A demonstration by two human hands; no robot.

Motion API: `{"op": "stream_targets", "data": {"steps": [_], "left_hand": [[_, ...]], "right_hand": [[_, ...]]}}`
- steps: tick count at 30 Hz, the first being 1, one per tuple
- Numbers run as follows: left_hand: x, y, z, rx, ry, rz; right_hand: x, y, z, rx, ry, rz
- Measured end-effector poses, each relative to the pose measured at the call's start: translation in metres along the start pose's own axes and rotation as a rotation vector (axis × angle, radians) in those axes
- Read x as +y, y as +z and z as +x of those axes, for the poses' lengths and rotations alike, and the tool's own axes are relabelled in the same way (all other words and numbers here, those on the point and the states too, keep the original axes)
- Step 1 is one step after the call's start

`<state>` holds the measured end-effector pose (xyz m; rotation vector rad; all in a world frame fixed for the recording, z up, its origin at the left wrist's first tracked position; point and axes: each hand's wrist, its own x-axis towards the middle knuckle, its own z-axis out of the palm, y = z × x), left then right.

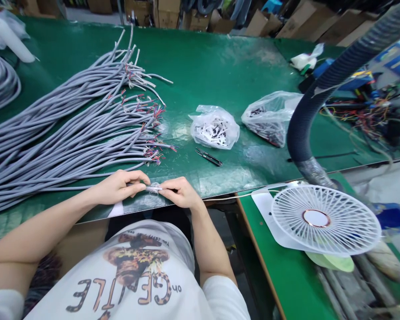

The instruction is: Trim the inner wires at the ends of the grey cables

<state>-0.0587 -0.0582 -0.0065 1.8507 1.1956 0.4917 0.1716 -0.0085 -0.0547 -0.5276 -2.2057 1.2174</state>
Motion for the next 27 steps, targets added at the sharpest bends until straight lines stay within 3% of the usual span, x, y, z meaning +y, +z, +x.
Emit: {"op": "stream_targets", "data": {"steps": [6, 8, 11, 13, 17, 21, 27], "left_hand": [[0.001, 0.0, -0.003, 0.107, 0.09, -0.041], [-0.003, 0.001, 0.0, 0.153, 0.055, 0.022], [-0.012, 0.003, 0.004, 0.219, -0.025, 0.1], [-0.016, 0.004, 0.006, 0.233, -0.038, 0.085], [-0.015, 0.004, 0.004, 0.277, -0.014, 0.024], [-0.011, 0.004, 0.001, 0.274, 0.014, 0.029], [-0.01, 0.004, 0.001, 0.251, 0.007, 0.034]], "right_hand": [[-0.004, 0.012, 0.001, 0.125, 0.116, 0.135], [-0.012, 0.014, -0.004, 0.134, 0.092, 0.146], [-0.029, 0.009, -0.014, 0.03, -0.016, 0.177], [-0.04, 0.001, -0.02, 0.069, -0.049, 0.171], [-0.043, -0.006, -0.019, 0.334, 0.089, -0.101], [-0.03, -0.005, -0.017, 0.287, 0.145, -0.339], [-0.022, -0.001, -0.016, 0.216, 0.12, -0.447]]}}
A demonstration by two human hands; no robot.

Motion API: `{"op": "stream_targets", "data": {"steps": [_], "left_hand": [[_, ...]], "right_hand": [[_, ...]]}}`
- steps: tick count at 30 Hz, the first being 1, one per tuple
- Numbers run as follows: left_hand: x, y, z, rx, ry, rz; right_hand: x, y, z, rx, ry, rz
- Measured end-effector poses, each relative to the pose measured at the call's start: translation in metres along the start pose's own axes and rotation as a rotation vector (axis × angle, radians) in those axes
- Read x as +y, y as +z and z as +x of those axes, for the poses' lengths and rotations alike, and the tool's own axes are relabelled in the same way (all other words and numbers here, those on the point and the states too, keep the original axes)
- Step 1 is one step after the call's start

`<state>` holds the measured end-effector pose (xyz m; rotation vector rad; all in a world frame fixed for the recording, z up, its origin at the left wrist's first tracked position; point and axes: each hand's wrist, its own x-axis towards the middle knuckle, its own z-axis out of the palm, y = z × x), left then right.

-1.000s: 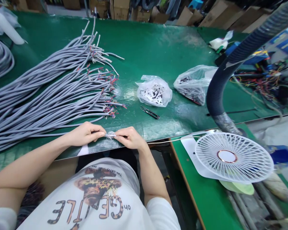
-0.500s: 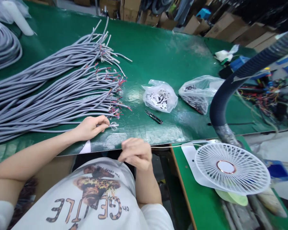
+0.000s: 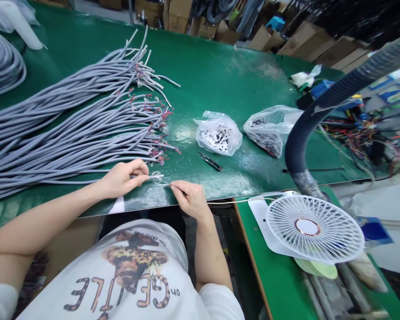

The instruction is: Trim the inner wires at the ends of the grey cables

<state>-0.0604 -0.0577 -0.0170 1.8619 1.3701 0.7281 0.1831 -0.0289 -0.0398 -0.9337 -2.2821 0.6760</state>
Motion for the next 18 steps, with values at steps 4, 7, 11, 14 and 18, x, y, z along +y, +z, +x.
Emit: {"op": "stream_targets", "data": {"steps": [4, 7, 11, 14, 18], "left_hand": [[-0.0009, -0.0002, 0.0002, -0.011, 0.012, 0.006], [-0.001, 0.0, 0.0004, -0.014, 0.015, 0.019], [-0.0004, 0.0001, 0.0005, -0.019, 0.009, 0.041], [0.0001, 0.0, 0.0006, -0.033, -0.002, 0.048], [0.0006, -0.0002, 0.0007, -0.035, -0.007, 0.056]], "right_hand": [[-0.0016, 0.0021, 0.0046, -0.039, -0.032, -0.007], [-0.0016, 0.0032, 0.007, -0.056, -0.028, -0.008], [-0.0013, 0.0039, 0.0084, -0.062, -0.035, 0.011], [-0.0005, 0.0042, 0.009, -0.065, -0.048, 0.024], [0.0007, 0.0039, 0.0091, -0.081, -0.044, 0.027]]}}
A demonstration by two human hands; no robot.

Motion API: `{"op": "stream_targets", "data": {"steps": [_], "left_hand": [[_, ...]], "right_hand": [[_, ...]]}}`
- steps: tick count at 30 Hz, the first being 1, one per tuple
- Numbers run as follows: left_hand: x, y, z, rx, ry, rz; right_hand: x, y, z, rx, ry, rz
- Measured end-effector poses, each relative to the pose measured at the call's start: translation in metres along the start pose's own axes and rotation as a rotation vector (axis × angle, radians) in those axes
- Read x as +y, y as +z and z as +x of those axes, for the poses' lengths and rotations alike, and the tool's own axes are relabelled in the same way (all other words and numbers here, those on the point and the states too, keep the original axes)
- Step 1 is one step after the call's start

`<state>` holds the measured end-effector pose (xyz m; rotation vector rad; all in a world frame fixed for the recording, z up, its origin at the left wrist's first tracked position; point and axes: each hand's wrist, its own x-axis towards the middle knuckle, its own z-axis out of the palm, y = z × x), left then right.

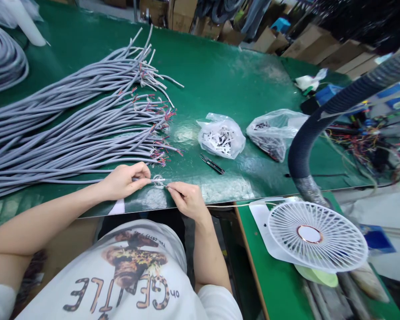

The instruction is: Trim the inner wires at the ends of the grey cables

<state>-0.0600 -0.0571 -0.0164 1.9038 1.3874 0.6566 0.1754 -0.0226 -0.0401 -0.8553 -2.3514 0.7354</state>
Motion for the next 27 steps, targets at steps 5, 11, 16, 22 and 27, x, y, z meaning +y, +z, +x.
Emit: {"op": "stream_targets", "data": {"steps": [5, 11, 16, 22, 27], "left_hand": [[-0.001, 0.001, 0.0, 0.006, 0.008, 0.005], [-0.001, 0.001, -0.001, 0.001, 0.014, 0.008], [0.0, 0.0, -0.001, -0.013, 0.011, 0.015], [-0.002, 0.001, -0.001, -0.013, 0.018, 0.005], [-0.003, 0.002, -0.001, 0.002, 0.036, 0.018]], "right_hand": [[0.0, -0.001, 0.0, -0.009, 0.004, 0.007], [0.0, 0.0, 0.0, -0.018, 0.01, 0.028], [0.001, 0.001, 0.001, -0.01, -0.015, 0.073], [0.001, 0.007, 0.004, 0.032, 0.001, 0.129], [0.002, 0.011, 0.005, 0.054, 0.076, 0.184]]}}
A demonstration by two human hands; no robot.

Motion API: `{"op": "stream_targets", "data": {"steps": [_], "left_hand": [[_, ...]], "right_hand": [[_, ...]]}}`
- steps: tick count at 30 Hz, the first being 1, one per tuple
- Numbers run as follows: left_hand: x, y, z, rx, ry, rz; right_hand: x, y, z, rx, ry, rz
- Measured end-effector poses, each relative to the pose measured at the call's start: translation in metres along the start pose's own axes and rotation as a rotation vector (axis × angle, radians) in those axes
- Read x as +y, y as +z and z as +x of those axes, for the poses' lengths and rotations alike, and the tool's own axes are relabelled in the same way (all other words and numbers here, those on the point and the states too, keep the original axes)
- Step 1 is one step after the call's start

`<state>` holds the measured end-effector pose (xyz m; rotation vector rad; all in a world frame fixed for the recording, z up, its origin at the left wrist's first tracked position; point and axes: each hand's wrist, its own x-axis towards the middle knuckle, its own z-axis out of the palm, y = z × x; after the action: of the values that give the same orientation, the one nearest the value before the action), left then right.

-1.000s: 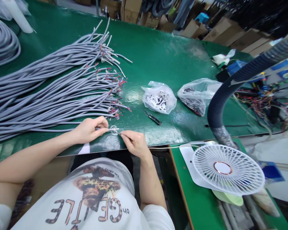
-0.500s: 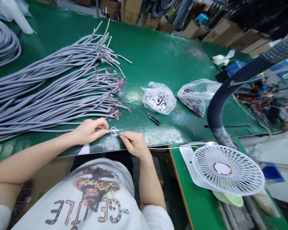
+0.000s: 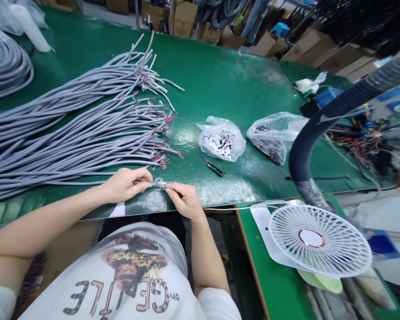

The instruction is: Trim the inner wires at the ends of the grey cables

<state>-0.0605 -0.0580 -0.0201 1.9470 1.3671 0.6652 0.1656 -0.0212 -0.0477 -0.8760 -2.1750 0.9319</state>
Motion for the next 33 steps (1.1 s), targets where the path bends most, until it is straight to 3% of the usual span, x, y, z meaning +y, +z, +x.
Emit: {"op": "stream_targets", "data": {"steps": [10, 19, 25, 30, 33], "left_hand": [[-0.006, 0.006, 0.0, 0.097, 0.134, -0.009], [-0.01, 0.005, 0.0, 0.144, 0.318, 0.146], [-0.01, 0.008, -0.001, 0.149, 0.281, 0.232], [-0.012, 0.011, 0.001, 0.153, 0.17, 0.205], [-0.01, 0.009, 0.002, 0.156, 0.11, 0.186]], "right_hand": [[0.003, 0.009, -0.003, 0.097, 0.161, 0.213], [-0.001, 0.012, -0.001, 0.108, 0.13, 0.224], [-0.006, 0.014, -0.001, 0.104, 0.007, 0.17], [-0.024, 0.012, -0.004, 0.075, -0.177, 0.207], [-0.029, 0.009, -0.007, 0.07, -0.198, 0.187]]}}
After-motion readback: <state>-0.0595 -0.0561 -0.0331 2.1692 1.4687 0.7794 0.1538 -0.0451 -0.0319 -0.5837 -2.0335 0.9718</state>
